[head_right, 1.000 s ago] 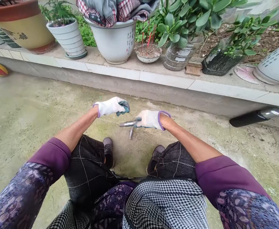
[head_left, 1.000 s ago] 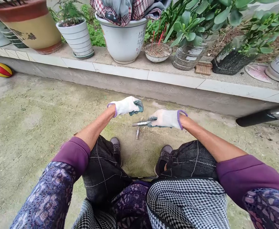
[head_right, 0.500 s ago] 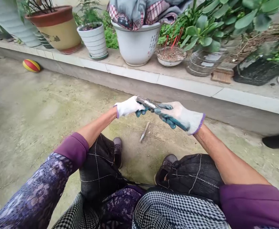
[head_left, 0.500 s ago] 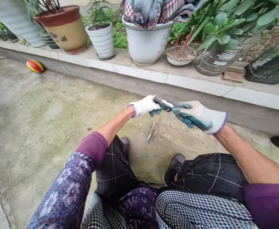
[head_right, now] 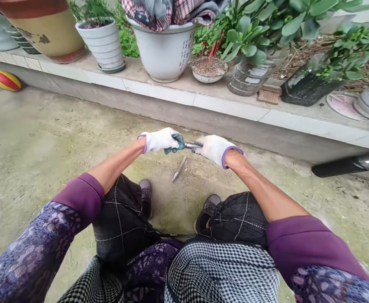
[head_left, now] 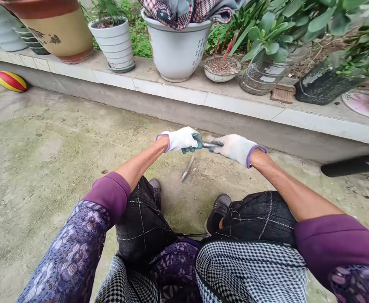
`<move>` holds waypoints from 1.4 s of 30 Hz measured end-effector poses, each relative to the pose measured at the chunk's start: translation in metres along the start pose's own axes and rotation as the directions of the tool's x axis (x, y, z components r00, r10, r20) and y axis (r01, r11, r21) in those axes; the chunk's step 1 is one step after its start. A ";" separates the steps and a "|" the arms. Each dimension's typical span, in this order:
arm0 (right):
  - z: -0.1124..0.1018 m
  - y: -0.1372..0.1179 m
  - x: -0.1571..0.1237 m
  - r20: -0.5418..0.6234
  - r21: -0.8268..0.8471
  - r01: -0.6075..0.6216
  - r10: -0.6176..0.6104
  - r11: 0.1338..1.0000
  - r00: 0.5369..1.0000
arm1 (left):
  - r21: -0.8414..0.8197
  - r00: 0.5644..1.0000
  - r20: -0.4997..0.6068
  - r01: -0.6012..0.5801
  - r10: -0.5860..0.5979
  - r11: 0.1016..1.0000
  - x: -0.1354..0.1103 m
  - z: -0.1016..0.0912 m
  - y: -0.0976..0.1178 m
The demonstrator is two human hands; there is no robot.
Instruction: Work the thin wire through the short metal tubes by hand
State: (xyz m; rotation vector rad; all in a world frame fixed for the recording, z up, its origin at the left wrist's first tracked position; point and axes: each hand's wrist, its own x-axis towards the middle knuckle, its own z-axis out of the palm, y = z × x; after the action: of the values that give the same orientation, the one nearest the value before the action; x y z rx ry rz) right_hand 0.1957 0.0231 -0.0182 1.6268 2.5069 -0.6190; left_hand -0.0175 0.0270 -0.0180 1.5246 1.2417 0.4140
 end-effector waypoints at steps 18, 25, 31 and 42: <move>-0.026 0.000 -0.065 0.234 0.724 -0.129 -0.065 0.677 0.970 | -0.048 0.957 0.158 -0.239 0.243 0.970 0.011 0.005 0.026; -0.019 0.012 -0.044 0.059 0.123 -0.125 0.118 0.984 0.991 | 0.103 0.984 0.151 -0.114 0.098 0.988 0.009 0.026 0.024; -0.031 0.019 -0.045 -0.165 0.255 -0.191 0.238 0.948 0.957 | -0.113 0.980 0.137 -0.129 0.144 0.985 0.007 0.031 0.022; -0.038 -0.006 -0.080 0.131 0.805 -0.124 0.030 0.579 0.991 | -0.107 0.938 0.025 -0.342 0.347 0.933 0.008 0.020 0.028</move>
State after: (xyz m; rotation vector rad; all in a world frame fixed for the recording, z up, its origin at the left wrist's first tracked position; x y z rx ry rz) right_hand 0.2302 -0.0325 0.0415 1.8064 2.1280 -2.0226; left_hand 0.0151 0.0275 -0.0033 1.6579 0.9030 0.6591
